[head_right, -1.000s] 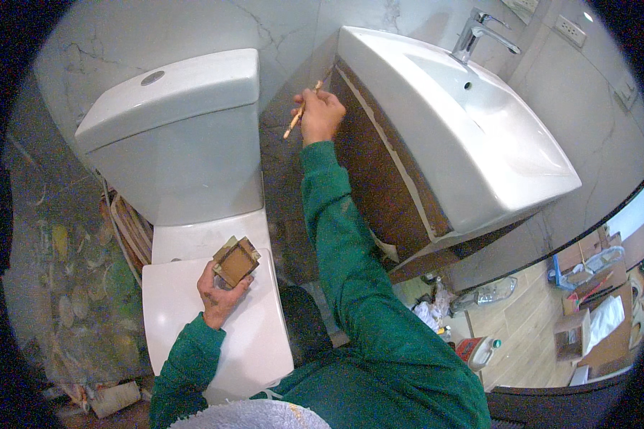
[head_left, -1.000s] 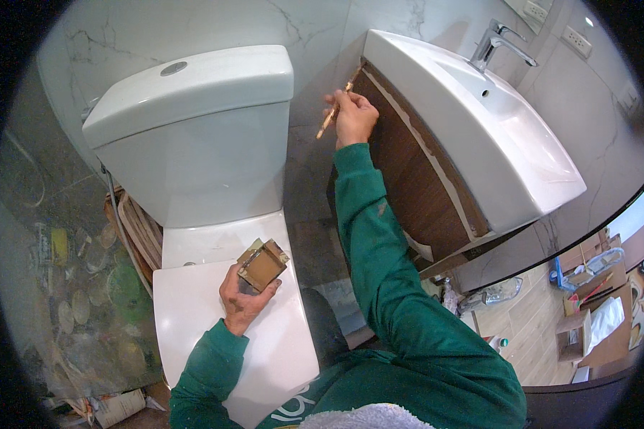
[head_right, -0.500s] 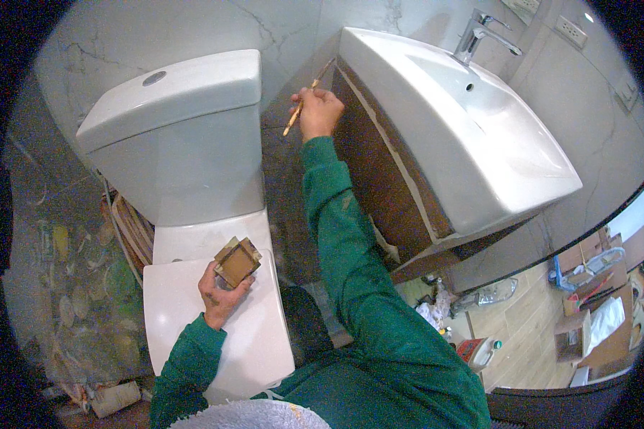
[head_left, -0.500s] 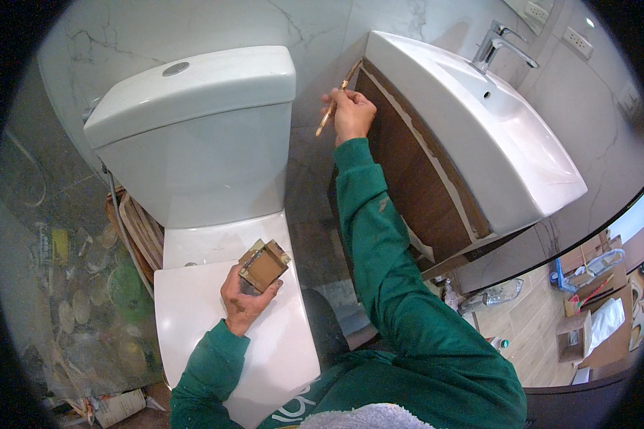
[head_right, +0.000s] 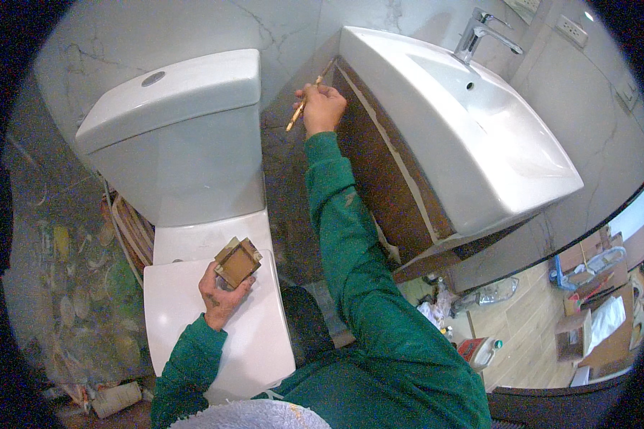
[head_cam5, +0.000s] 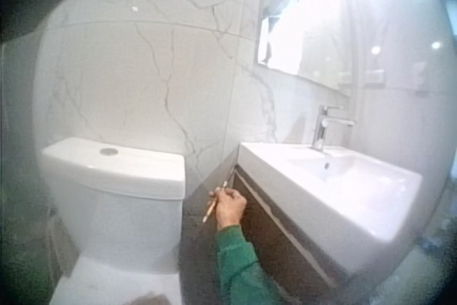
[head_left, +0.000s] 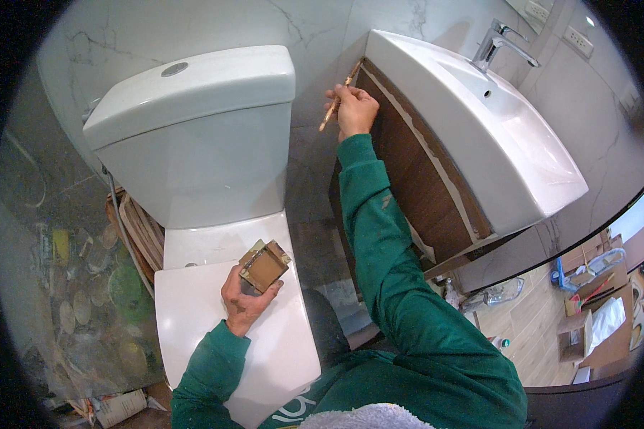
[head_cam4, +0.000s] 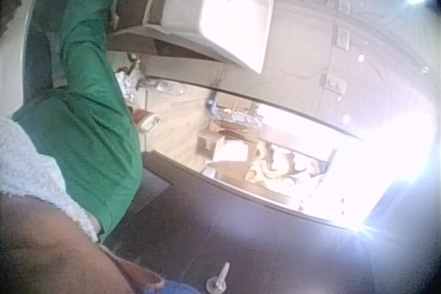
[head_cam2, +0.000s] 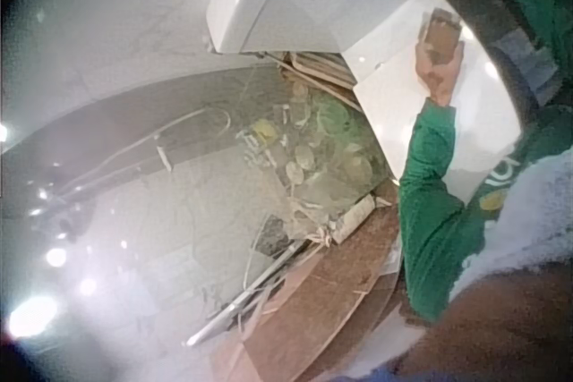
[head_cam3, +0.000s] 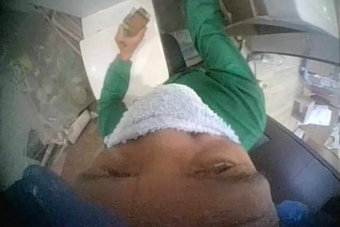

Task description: The person sits on the bathroom floor and uses a paintbrush to apply brown paint to the edges of a wooden cabinet under the sink. They repeatedly dip the brush into a small container and paint the cabinet's side and top edge.

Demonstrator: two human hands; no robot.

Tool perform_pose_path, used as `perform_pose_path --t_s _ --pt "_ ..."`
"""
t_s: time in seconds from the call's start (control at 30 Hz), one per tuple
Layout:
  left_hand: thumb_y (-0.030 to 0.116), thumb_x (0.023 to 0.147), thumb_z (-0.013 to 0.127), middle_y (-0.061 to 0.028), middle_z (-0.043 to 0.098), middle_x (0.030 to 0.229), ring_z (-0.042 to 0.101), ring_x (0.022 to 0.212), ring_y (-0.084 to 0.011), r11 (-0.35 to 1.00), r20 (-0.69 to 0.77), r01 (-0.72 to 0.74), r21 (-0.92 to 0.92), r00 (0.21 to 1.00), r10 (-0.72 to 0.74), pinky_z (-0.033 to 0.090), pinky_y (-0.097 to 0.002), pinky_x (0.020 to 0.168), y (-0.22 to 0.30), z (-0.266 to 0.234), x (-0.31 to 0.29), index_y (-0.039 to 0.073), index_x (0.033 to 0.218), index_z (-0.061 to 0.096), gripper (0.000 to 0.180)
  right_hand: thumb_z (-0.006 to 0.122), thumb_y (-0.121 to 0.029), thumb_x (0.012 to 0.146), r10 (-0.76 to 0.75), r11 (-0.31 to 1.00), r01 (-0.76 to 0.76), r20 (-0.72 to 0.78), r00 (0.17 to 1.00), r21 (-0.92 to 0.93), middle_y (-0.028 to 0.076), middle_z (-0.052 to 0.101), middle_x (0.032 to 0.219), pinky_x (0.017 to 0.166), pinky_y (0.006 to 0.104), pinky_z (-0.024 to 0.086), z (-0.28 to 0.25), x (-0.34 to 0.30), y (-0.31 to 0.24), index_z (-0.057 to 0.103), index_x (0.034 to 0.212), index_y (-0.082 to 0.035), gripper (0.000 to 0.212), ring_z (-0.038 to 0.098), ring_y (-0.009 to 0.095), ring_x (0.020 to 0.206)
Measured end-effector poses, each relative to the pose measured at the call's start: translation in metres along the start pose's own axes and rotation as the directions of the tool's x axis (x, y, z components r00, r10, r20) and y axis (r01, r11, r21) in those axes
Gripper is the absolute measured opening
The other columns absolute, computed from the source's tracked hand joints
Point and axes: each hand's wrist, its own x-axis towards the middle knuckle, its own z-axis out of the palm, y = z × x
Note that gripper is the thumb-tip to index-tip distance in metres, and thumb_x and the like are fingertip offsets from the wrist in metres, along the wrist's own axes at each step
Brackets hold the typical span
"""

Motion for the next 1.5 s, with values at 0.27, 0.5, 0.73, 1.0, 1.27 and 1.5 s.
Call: perform_pose_path --t_s 0.27,0.5,0.73,1.0,1.27,1.5 --pt "0.023 0.067 0.092 -0.0154 0.069 0.1 0.071 0.088 -0.0278 1.0 0.0 0.01 -0.021 1.0 -0.01 0.059 -0.0374 0.078 0.001 -0.001 0.0 0.001 0.114 0.06 0.061 0.067 -0.006 0.092 0.009 0.999 -0.01 0.007 1.0 0.032 0.018 0.073 0.086 0.048 0.0284 0.052 -0.004 -0.001 0.002 0.06 0.101 0.006 0.017 0.067 0.019 0.059" --pt "0.017 0.069 0.089 -0.0145 0.071 0.103 0.071 0.093 -0.0243 0.998 0.014 0.039 -0.042 0.999 -0.038 0.057 -0.0362 0.084 0.003 -0.002 -0.001 0.001 0.116 0.06 0.058 0.066 -0.008 0.092 0.006 1.0 -0.007 0.02 1.0 0.014 0.018 0.073 0.086 0.047 0.0285 0.052 -0.008 -0.001 0.001 0.059 0.102 0.006 0.018 0.067 0.018 0.058" --pt "0.018 0.069 0.09 -0.0147 0.07 0.103 0.07 0.094 -0.0242 0.997 0.014 0.047 -0.054 0.999 -0.046 0.057 -0.0359 0.085 0.005 -0.002 0.0 0.001 0.116 0.06 0.058 0.065 -0.007 0.093 0.006 1.0 -0.007 0.007 1.0 0.012 0.017 0.074 0.086 0.047 0.0277 0.051 -0.008 -0.007 -0.004 0.059 0.101 0.006 0.017 0.067 0.018 0.058" --pt "0.02 0.069 0.09 -0.015 0.07 0.104 0.07 0.095 -0.0246 0.999 0.012 0.018 -0.03 1.0 -0.018 0.056 -0.0363 0.085 0.006 -0.002 0.001 0.0 0.117 0.06 0.06 0.066 -0.007 0.093 0.004 1.0 -0.004 0.004 1.0 0.012 0.016 0.073 0.085 0.048 0.0276 0.051 -0.009 -0.012 -0.008 0.06 0.1 0.005 0.015 0.067 0.017 0.058" --pt "0.018 0.069 0.09 -0.0137 0.071 0.104 0.07 0.095 -0.0237 0.997 0.02 0.055 -0.058 0.998 -0.054 0.057 -0.0354 0.086 0.004 -0.002 0.0 0.0 0.118 0.061 0.059 0.066 -0.008 0.093 0.024 0.999 -0.024 0.01 1.0 0.021 0.016 0.073 0.085 0.05 0.0288 0.051 -0.014 -0.02 -0.011 0.06 0.1 0.005 0.015 0.066 0.017 0.059" --pt "0.018 0.069 0.091 -0.0131 0.071 0.105 0.07 0.095 -0.0223 0.998 0.016 0.034 -0.052 0.999 -0.033 0.057 -0.0347 0.085 0.001 -0.001 -0.001 0.0 0.118 0.061 0.06 0.066 -0.008 0.094 0.018 1.0 -0.019 0.005 1.0 0.025 0.016 0.074 0.086 0.05 0.0291 0.05 -0.016 -0.022 -0.011 0.06 0.1 0.004 0.014 0.066 0.017 0.059"
